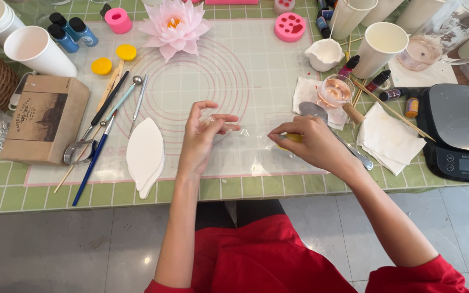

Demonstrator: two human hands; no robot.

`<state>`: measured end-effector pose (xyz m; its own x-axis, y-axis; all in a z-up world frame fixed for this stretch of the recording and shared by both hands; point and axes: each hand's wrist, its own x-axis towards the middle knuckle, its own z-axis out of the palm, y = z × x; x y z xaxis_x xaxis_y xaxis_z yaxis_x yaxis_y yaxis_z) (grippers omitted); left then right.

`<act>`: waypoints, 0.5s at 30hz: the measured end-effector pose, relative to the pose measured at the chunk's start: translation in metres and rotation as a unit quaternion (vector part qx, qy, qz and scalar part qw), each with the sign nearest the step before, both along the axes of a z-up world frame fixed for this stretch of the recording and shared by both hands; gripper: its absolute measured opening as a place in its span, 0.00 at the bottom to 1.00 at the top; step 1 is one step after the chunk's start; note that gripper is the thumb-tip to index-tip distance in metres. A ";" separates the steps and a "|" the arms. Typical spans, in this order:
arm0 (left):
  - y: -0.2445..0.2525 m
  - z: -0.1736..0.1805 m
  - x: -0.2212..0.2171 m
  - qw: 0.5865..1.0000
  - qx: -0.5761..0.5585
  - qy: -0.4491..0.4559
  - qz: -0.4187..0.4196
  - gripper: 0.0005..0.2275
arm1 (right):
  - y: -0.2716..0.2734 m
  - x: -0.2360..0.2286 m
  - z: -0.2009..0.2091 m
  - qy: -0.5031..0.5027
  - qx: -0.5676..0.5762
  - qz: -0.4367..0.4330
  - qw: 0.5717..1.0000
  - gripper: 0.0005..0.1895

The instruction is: Trim small circular wax pieces using scissors at a craft workbench.

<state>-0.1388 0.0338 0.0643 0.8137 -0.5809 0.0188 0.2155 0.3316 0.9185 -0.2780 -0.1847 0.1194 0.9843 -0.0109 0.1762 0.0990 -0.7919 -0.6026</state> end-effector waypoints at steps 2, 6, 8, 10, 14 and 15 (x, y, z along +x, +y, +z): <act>0.007 0.002 0.001 1.000 0.001 0.012 -0.026 0.09 | 0.008 0.004 0.003 0.010 -0.006 -0.015 1.000 0.10; 0.016 -0.022 0.002 0.996 -0.015 0.028 -0.080 0.11 | 0.020 0.013 -0.007 -0.011 0.000 0.000 1.000 0.09; 0.018 -0.043 0.002 0.996 -0.007 0.042 -0.077 0.11 | 0.026 0.013 -0.008 -0.014 -0.010 -0.001 1.000 0.09; 0.018 -0.053 -0.002 0.995 0.000 0.058 -0.077 0.11 | 0.028 0.011 -0.012 -0.014 -0.020 -0.004 1.000 0.09; 0.008 -0.035 -0.022 0.991 0.054 0.006 -0.119 0.16 | 0.024 -0.001 -0.023 -0.025 -0.016 -0.003 1.000 0.08; 0.004 -0.029 -0.028 0.982 0.140 -0.056 -0.115 0.18 | 0.023 -0.006 -0.024 -0.038 -0.008 0.002 0.999 0.08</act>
